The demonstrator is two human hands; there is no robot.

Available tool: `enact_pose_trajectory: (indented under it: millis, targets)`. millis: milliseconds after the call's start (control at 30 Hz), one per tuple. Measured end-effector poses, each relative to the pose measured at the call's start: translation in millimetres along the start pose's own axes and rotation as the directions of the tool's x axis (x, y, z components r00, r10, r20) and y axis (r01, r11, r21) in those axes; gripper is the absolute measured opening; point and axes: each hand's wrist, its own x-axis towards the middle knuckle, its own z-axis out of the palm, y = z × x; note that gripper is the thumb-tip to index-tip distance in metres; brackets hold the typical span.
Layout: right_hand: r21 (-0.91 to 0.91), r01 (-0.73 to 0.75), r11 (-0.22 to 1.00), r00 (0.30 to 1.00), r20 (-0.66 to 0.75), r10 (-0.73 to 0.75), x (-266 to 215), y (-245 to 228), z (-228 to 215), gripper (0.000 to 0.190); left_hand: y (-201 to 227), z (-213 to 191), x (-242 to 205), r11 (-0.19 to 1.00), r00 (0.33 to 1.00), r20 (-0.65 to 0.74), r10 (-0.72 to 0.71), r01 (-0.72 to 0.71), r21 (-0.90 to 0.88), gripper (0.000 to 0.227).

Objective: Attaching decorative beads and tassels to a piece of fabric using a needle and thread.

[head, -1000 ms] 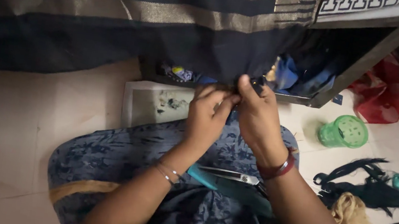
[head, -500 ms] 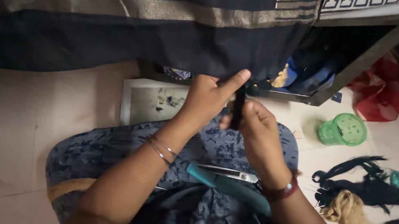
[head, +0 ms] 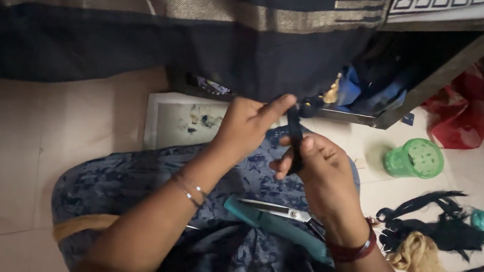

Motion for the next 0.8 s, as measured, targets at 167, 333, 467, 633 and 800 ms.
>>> enact_pose_trajectory:
  millis: [167, 333, 467, 633, 800]
  targets:
    - [0.117, -0.076, 0.99, 0.995, 0.074, 0.068, -2.3, -2.9, -19.5, 0.033, -12.3, -15.0, -6.8, 0.772, 0.86, 0.141, 0.491, -0.504, 0.386, 0.015]
    - [0.165, -0.137, 0.977, 0.986, 0.121, 0.118, -12.4, 28.0, -14.0, 0.03, 6.2, -15.7, -6.2, 0.63, 0.782, 0.228, 0.58, -0.608, 0.483, 0.011]
    - [0.296, -0.203, 0.933, 0.977, 0.123, 0.174, -10.6, 74.0, -8.8, 0.028, -9.0, 13.2, -17.5, 0.967, 0.974, 0.031, 0.223, -0.225, 0.12, 0.017]
    - [0.061, -0.083, 0.995, 0.996, 0.042, 0.081, 16.4, 69.0, -13.5, 0.029, -20.8, 20.0, -19.7, 0.884, 0.952, 0.028, -0.304, 0.292, -0.365, 0.022]
    - [0.128, 0.012, 0.992, 0.991, 0.131, -0.029, 60.9, 47.0, -18.9, 0.039, -50.7, 24.9, -12.9, 0.835, 0.946, -0.032, -0.321, 0.267, -0.481, 0.019]
